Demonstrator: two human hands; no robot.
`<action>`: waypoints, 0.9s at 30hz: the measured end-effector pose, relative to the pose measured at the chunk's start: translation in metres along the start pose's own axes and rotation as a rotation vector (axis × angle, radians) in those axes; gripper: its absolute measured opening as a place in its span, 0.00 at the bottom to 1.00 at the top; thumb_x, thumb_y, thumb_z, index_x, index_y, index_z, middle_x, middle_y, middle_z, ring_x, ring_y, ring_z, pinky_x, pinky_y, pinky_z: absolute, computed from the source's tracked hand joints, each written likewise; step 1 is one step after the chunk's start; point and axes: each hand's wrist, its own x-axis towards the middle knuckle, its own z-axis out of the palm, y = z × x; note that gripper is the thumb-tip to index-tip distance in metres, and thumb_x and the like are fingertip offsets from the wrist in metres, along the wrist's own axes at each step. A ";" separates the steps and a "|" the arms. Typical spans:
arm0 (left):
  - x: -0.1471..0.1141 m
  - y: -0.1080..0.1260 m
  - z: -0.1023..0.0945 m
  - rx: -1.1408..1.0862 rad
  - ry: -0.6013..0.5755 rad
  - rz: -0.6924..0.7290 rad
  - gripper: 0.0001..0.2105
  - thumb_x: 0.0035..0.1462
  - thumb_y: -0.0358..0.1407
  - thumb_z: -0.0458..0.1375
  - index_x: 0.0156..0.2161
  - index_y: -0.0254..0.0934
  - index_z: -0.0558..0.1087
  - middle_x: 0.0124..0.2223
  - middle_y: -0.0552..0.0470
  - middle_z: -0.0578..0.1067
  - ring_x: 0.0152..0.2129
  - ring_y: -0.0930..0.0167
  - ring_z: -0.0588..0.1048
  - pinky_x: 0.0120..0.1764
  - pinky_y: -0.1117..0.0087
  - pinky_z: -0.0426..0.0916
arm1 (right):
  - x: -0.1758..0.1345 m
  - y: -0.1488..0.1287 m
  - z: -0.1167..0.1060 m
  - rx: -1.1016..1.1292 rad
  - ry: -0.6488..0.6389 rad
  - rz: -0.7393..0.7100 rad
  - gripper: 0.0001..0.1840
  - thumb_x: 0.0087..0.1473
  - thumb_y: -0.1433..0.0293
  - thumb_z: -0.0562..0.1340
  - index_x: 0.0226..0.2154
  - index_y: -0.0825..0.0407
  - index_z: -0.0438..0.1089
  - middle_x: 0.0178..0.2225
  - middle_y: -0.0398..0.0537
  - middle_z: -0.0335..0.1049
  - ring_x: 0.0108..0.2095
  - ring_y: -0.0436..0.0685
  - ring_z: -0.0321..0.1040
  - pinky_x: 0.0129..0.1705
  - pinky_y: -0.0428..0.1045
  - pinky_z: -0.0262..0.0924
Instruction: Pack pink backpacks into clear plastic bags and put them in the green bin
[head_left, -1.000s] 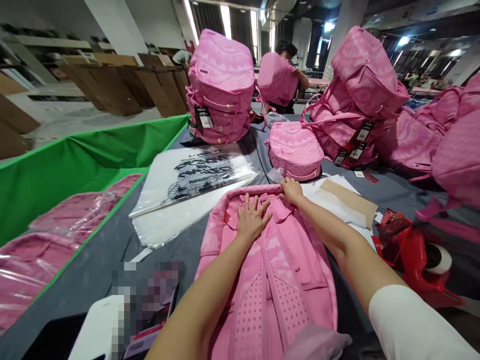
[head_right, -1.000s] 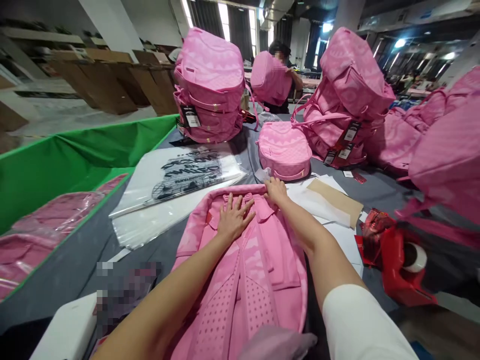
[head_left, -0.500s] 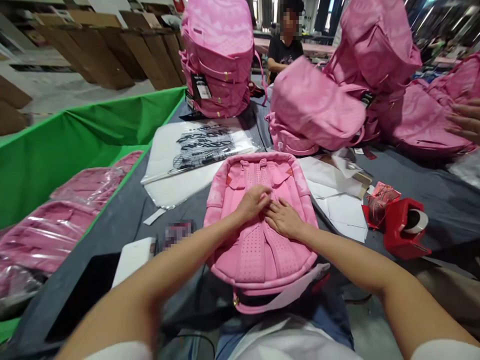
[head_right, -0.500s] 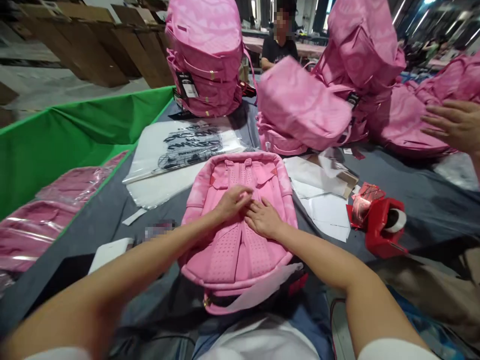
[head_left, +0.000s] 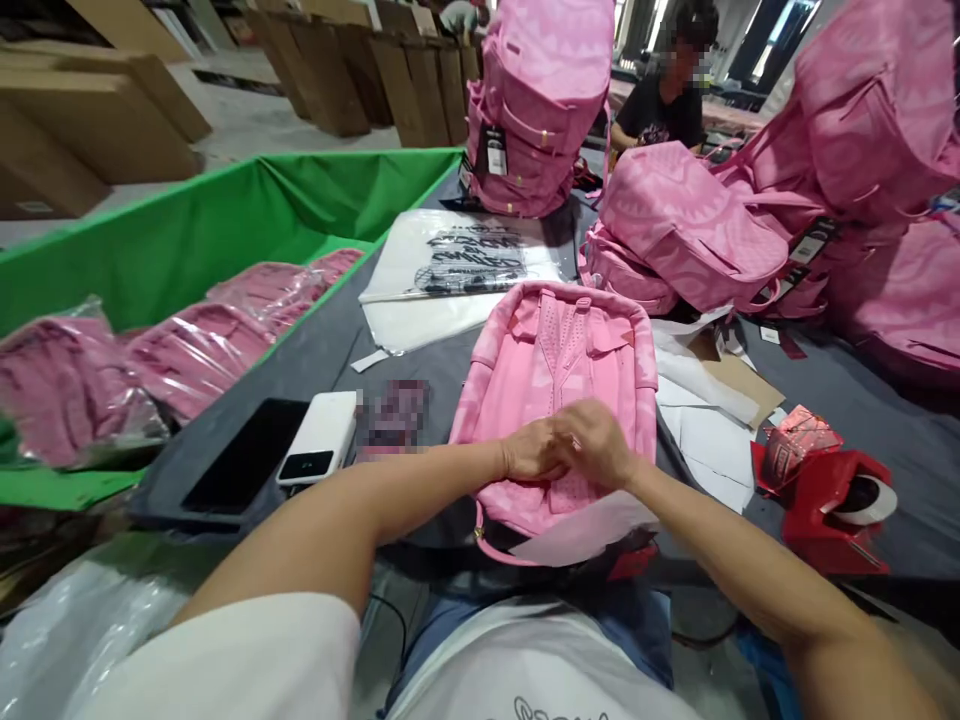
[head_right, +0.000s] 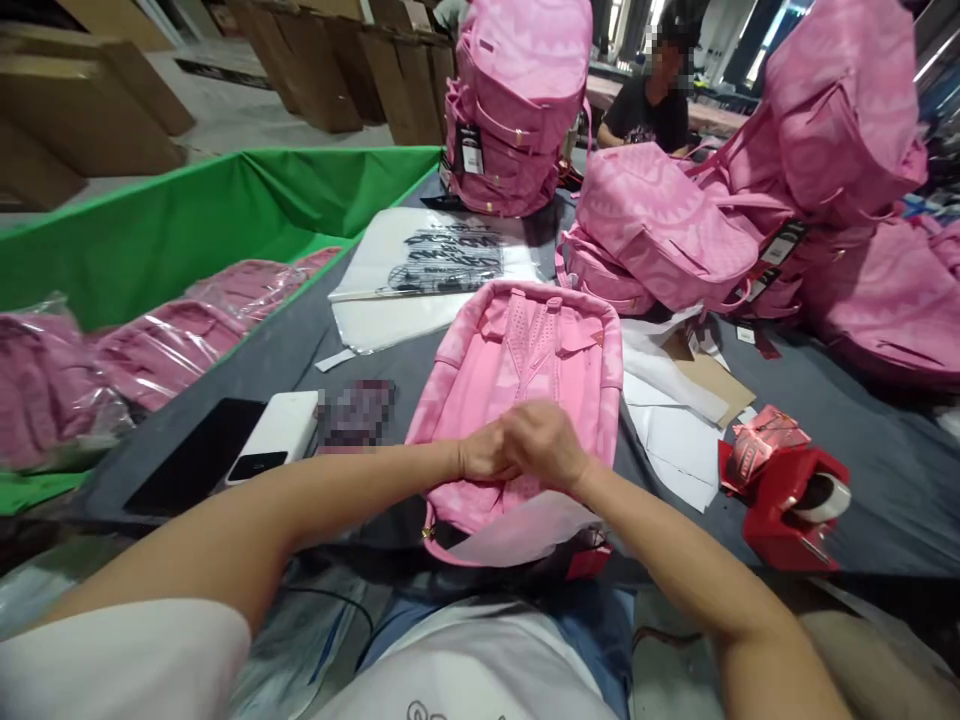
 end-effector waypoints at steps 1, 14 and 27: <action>-0.001 0.001 -0.001 0.010 0.013 -0.010 0.05 0.63 0.33 0.56 0.35 0.37 0.73 0.37 0.46 0.76 0.38 0.64 0.71 0.49 0.60 0.66 | -0.001 -0.010 -0.005 0.037 -0.103 -0.167 0.13 0.67 0.66 0.54 0.41 0.53 0.73 0.37 0.54 0.74 0.39 0.60 0.68 0.45 0.55 0.62; -0.046 0.014 0.019 0.091 0.359 -0.485 0.19 0.69 0.33 0.48 0.63 0.38 0.66 0.66 0.40 0.64 0.67 0.56 0.56 0.66 0.45 0.57 | -0.002 -0.020 0.040 0.233 -0.560 -0.386 0.07 0.62 0.67 0.60 0.40 0.51 0.72 0.32 0.45 0.77 0.32 0.54 0.70 0.34 0.49 0.57; -0.071 0.055 -0.013 0.104 0.068 -0.725 0.32 0.66 0.57 0.52 0.71 0.55 0.55 0.75 0.45 0.53 0.68 0.34 0.48 0.59 0.25 0.48 | -0.058 -0.085 -0.070 0.751 -0.760 -0.126 0.13 0.61 0.65 0.64 0.45 0.53 0.78 0.46 0.52 0.79 0.48 0.57 0.74 0.61 0.52 0.59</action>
